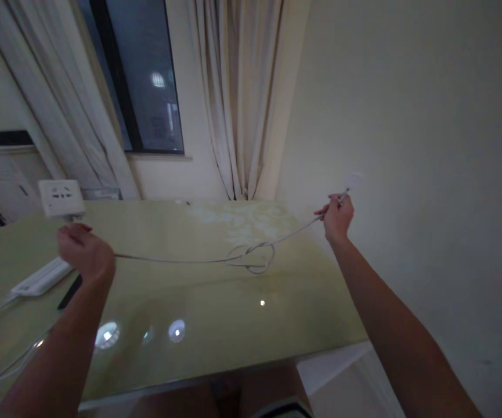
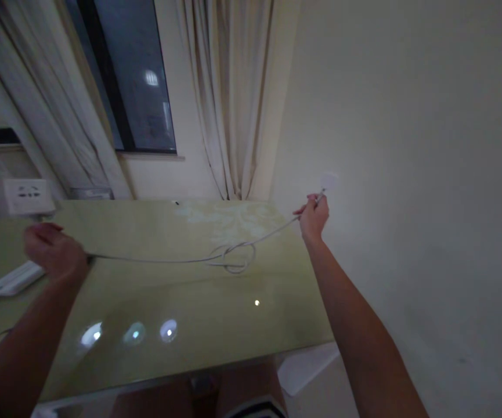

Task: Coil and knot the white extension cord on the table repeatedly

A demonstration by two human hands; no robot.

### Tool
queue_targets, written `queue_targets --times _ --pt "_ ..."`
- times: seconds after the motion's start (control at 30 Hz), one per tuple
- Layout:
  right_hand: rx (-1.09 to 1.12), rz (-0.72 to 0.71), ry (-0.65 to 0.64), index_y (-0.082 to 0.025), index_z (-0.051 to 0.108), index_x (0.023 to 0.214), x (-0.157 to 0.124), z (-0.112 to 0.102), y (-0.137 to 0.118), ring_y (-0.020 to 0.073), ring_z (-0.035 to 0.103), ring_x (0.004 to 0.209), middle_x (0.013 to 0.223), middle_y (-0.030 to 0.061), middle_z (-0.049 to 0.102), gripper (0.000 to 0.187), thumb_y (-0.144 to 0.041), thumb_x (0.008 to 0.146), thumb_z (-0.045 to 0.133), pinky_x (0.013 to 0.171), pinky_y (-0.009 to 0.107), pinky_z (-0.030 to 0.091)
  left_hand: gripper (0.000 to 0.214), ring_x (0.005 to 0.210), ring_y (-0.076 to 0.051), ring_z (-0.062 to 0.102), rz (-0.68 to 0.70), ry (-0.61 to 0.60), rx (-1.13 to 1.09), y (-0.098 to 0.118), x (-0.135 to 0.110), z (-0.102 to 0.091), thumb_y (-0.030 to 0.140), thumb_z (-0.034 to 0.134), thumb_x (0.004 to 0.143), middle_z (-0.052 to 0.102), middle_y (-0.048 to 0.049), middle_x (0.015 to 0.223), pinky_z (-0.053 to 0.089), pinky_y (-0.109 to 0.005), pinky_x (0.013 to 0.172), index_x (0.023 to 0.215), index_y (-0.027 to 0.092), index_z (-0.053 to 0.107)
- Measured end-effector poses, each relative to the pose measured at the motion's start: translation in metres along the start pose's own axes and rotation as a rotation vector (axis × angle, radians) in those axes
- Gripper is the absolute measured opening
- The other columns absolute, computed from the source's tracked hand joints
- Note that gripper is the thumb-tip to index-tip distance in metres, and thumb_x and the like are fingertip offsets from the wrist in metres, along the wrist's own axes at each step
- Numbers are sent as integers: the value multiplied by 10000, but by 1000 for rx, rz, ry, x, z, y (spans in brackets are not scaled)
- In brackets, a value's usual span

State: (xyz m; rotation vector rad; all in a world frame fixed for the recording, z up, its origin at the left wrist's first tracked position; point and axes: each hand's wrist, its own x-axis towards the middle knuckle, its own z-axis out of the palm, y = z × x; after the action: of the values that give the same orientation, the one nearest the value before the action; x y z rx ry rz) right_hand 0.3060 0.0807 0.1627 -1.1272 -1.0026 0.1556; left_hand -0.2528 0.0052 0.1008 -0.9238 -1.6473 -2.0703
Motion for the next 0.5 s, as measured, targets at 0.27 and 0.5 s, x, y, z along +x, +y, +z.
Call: queue_targets --times 0.27,0.5 --pt "412 -195 -200 -222 491 948 -48 87 -55 139 695 915 870 -3 631 391 -611 981 479 814 291 577 384 658 -154 506 271 -130 -22 91 -71 39 390 347 1057 581 -30 753 347 -313 639 940 152 624" --pt "83 22 -401 -193 593 969 -183 116 11 167 670 714 768 40 705 470 -588 1026 343 682 275 521 272 569 -138 474 41 -483 -139 104 -164 51 377 452 1023 532 24 635 311 -259 587 901 199 618"
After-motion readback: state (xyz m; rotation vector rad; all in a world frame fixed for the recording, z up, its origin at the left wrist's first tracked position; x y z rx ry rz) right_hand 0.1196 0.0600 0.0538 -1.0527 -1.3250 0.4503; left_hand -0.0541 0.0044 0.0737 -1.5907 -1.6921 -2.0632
